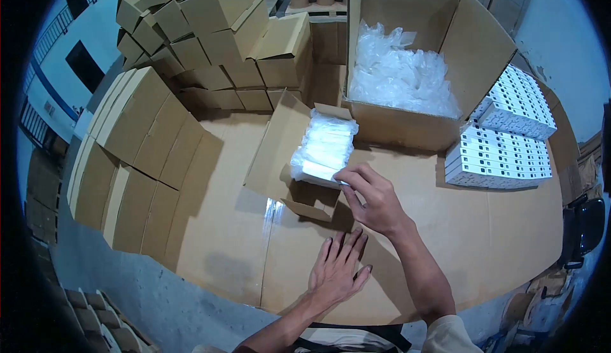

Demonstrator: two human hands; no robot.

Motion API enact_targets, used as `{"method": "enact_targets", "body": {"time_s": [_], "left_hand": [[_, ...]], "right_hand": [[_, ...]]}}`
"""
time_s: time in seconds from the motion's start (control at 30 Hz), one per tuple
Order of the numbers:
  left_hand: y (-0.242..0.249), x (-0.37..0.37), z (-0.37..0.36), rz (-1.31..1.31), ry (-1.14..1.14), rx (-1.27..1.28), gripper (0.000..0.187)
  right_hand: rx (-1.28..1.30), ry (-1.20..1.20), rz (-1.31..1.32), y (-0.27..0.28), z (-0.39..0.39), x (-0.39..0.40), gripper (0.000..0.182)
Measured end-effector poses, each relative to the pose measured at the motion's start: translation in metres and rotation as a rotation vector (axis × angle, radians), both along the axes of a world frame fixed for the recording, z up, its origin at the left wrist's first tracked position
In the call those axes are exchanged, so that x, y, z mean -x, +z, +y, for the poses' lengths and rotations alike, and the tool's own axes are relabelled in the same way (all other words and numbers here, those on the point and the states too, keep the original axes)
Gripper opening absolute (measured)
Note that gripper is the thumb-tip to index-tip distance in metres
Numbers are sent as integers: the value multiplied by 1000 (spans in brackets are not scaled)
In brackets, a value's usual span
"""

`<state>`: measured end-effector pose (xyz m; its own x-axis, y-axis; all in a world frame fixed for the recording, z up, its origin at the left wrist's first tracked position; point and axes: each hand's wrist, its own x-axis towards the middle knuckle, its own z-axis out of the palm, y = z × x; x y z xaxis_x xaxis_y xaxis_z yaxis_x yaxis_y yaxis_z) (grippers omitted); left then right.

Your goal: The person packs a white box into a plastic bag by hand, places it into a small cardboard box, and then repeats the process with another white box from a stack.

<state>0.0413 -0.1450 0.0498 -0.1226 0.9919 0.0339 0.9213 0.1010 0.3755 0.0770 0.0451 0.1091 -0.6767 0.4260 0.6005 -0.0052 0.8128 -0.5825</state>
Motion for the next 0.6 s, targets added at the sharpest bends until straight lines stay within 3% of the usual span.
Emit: {"method": "enact_targets", "body": {"time_s": [0.3, 0.6], "left_hand": [[-5, 1, 0, -26, -5, -6, 76], [-5, 0, 2, -75, 11, 48, 72]], "right_hand": [[-161, -73, -234, -11, -4, 16, 35], [-162, -105, -399, -2, -5, 27, 23]]}}
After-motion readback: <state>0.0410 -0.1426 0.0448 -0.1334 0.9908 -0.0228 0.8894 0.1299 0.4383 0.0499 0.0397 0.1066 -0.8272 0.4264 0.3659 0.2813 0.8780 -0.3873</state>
